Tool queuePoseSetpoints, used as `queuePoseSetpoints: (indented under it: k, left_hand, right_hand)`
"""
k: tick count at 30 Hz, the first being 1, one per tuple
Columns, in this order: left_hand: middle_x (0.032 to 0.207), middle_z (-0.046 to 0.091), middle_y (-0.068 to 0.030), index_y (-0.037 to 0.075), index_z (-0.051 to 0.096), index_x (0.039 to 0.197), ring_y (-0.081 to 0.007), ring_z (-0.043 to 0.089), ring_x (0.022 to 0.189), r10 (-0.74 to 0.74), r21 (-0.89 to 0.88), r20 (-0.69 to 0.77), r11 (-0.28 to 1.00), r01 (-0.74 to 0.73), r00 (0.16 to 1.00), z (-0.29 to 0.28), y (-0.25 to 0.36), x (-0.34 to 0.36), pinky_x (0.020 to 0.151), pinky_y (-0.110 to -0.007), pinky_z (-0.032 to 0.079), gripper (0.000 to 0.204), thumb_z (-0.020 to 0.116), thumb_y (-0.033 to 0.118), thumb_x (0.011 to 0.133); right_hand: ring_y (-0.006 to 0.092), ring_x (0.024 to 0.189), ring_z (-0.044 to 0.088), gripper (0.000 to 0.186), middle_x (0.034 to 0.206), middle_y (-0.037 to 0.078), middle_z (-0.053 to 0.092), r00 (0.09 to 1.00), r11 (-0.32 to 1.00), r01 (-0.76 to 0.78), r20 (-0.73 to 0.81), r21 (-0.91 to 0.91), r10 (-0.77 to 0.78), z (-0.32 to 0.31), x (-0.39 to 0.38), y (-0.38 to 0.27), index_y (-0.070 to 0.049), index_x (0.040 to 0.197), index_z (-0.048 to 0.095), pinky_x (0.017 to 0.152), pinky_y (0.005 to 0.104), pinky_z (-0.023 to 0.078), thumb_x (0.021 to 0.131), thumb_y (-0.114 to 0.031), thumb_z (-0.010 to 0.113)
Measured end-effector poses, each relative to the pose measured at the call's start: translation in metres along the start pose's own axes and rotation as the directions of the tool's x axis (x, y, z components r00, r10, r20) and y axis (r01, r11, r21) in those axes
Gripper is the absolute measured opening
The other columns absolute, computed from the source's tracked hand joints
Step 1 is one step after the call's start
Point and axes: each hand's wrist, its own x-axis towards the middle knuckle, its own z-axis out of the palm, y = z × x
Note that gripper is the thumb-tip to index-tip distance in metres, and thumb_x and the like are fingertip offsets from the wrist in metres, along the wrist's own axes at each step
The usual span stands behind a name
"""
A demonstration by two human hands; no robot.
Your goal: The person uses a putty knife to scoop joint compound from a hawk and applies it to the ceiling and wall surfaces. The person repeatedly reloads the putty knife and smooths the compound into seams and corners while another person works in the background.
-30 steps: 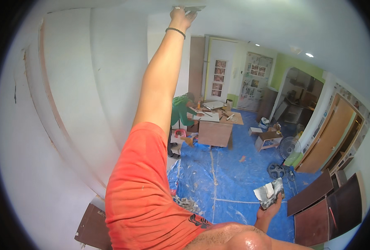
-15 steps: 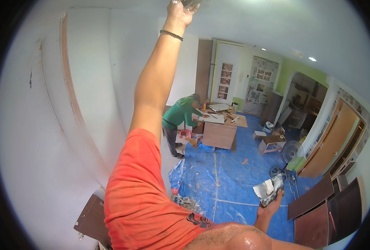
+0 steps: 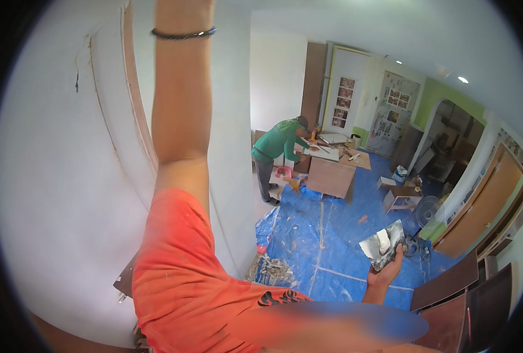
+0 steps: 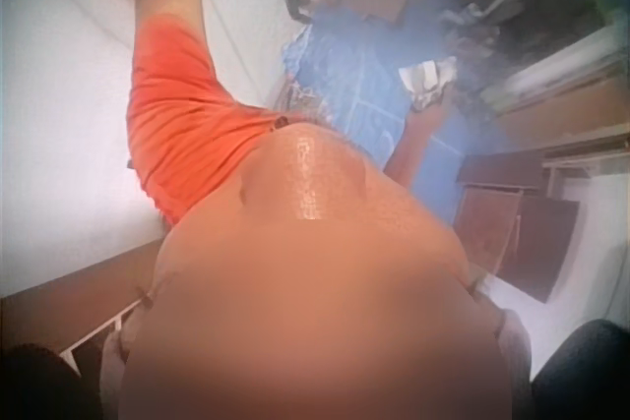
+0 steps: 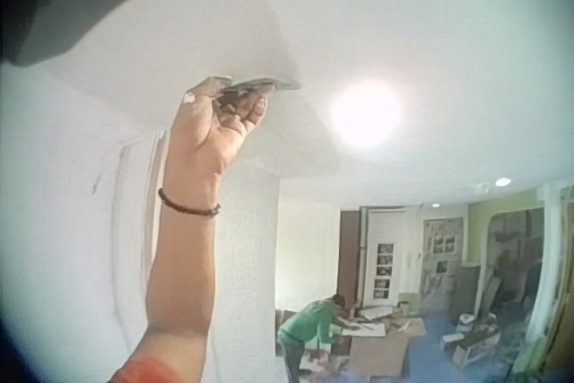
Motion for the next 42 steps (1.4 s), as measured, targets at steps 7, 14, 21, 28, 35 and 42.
queuePoseSetpoints:
  k: [7, 14, 21, 28, 35, 42]
  left_hand:
    - [0.134, 0.057, -0.0137, 0.001, 0.048, 0.138, -0.0261, 0.058, 0.121, 0.052, 0.598, 0.097, 0.795, -0.100, 0.994, -0.037, -0.020, -0.139, 0.102, -0.044, 0.052, 0.036, 0.054, 0.011, 0.103]
    - [0.139, 0.057, -0.0196, 0.001, 0.055, 0.138, -0.0283, 0.060, 0.120, -0.545, 0.628, 0.187, 0.706, 0.328, 0.817, -0.068, -0.046, -0.369, 0.102, -0.040, 0.049, 0.042, 0.058, -0.002, 0.097]
    - [0.147, 0.053, -0.0221, 0.010, 0.061, 0.139, -0.0430, 0.049, 0.139, -0.483, 0.514, 0.671, 0.850, 0.116, 0.563, -0.072, -0.101, -0.443, 0.116, -0.053, 0.038, 0.055, 0.064, -0.006, 0.087]
    - [0.151, 0.052, -0.0154, 0.015, 0.064, 0.137, -0.0383, 0.046, 0.143, -0.688, 0.717, 0.678, 0.697, -0.025, 0.258, -0.129, -0.126, -0.449, 0.121, -0.053, 0.030, 0.061, 0.061, -0.011, 0.083]
    - [0.135, 0.061, -0.0128, 0.006, 0.051, 0.146, -0.0270, 0.060, 0.122, -0.709, 0.564, -0.115, 0.530, 0.634, 0.695, -0.132, -0.151, -0.454, 0.102, -0.041, 0.051, 0.044, 0.055, 0.004, 0.102]
    - [0.118, 0.067, -0.0110, -0.005, 0.056, 0.132, -0.0168, 0.066, 0.102, -0.980, 0.083, -0.139, 0.130, 0.988, 0.141, -0.082, -0.120, -0.454, 0.088, -0.032, 0.054, 0.037, 0.062, 0.013, 0.101]
  right_hand:
    - [0.0237, 0.116, 0.066, 0.043, 0.132, 0.008, 0.065, 0.997, 0.996, -0.069, 0.026, 0.051, 0.067, 0.002, -0.006, -0.016, -0.007, 0.139, 0.054, 0.097, 0.0390, 0.057, 0.104, -0.031, 0.055]
    - [0.0230, 0.107, 0.070, 0.036, 0.121, 0.010, 0.070, 0.864, 0.867, -0.469, 0.291, 0.171, 0.410, 0.021, -0.019, 0.042, -0.007, 0.130, 0.060, 0.095, 0.0396, 0.057, 0.103, -0.031, 0.056]
    - [0.0256, 0.106, 0.070, 0.038, 0.119, 0.011, 0.070, 0.853, 0.831, -0.506, 0.275, 0.230, 0.444, 0.035, -0.035, 0.060, -0.006, 0.129, 0.060, 0.096, 0.0408, 0.054, 0.105, -0.033, 0.049]
    - [0.0273, 0.107, 0.071, 0.039, 0.121, 0.013, 0.070, 0.913, 0.876, -0.407, 0.125, 0.260, 0.387, 0.007, -0.026, 0.047, -0.003, 0.129, 0.060, 0.098, 0.0444, 0.056, 0.103, -0.032, 0.054]
    - [0.0242, 0.122, 0.063, 0.046, 0.133, 0.009, 0.064, 0.999, 0.981, -0.010, -0.037, 0.194, 0.018, 0.004, -0.012, 0.024, -0.007, 0.138, 0.055, 0.105, 0.0430, 0.050, 0.104, -0.038, 0.056]
    - [0.0262, 0.126, 0.060, 0.047, 0.138, 0.011, 0.060, 0.990, 0.964, 0.138, -0.067, 0.228, -0.126, -0.009, -0.009, 0.023, -0.005, 0.143, 0.049, 0.110, 0.0430, 0.047, 0.108, -0.038, 0.047]
